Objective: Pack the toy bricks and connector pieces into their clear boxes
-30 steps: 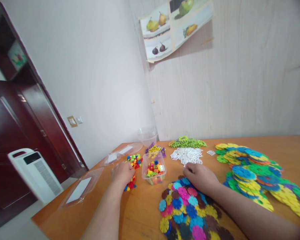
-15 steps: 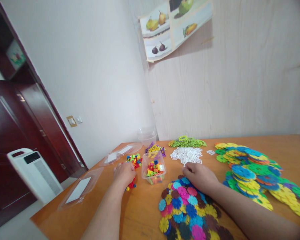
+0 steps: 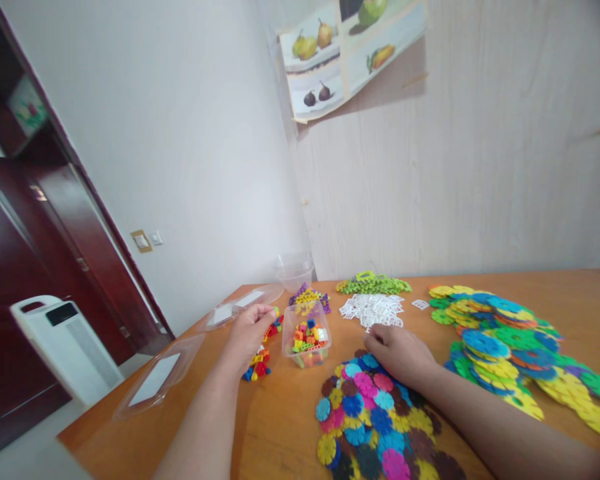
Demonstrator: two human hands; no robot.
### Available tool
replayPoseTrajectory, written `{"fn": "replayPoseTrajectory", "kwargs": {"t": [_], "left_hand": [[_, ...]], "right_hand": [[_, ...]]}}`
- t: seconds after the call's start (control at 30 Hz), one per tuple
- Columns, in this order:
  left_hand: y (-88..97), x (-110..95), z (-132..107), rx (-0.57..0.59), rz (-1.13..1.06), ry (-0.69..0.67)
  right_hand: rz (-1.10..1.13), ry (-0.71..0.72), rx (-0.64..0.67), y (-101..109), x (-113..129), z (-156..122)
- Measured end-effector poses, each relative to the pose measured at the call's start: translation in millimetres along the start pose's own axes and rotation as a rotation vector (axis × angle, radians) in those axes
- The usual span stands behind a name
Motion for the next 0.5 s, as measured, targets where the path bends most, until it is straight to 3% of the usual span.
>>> {"fn": "replayPoseTrajectory", "kwargs": {"t": [0.23,0.33,0.5], "left_hand": [[-1.5,34.6,-1.4,0.177,0.697,0.094],[2.0,36.6,-2.9,0.194,0.816,0.127],[0.6,34.7,-5.2,0.237,0.835,0.163]], "right_hand": [[-0.001,-0.009,0.005,-0.5,0.2,-0.2],[-0.001,-0.007,0.006,-0.8,0.1,0.5],[0.001,-0.003,0.003,0.3,0.3,-0.1]]}}
Point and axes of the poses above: each hand's wrist, its own z-axis towards the middle knuckle, its own y-axis out of the back of the hand, x = y × z, the point moved 8 cm from there along z, towards the middle knuckle, and after that the axes turned 3 degrees about z, right-handed, at the moved point
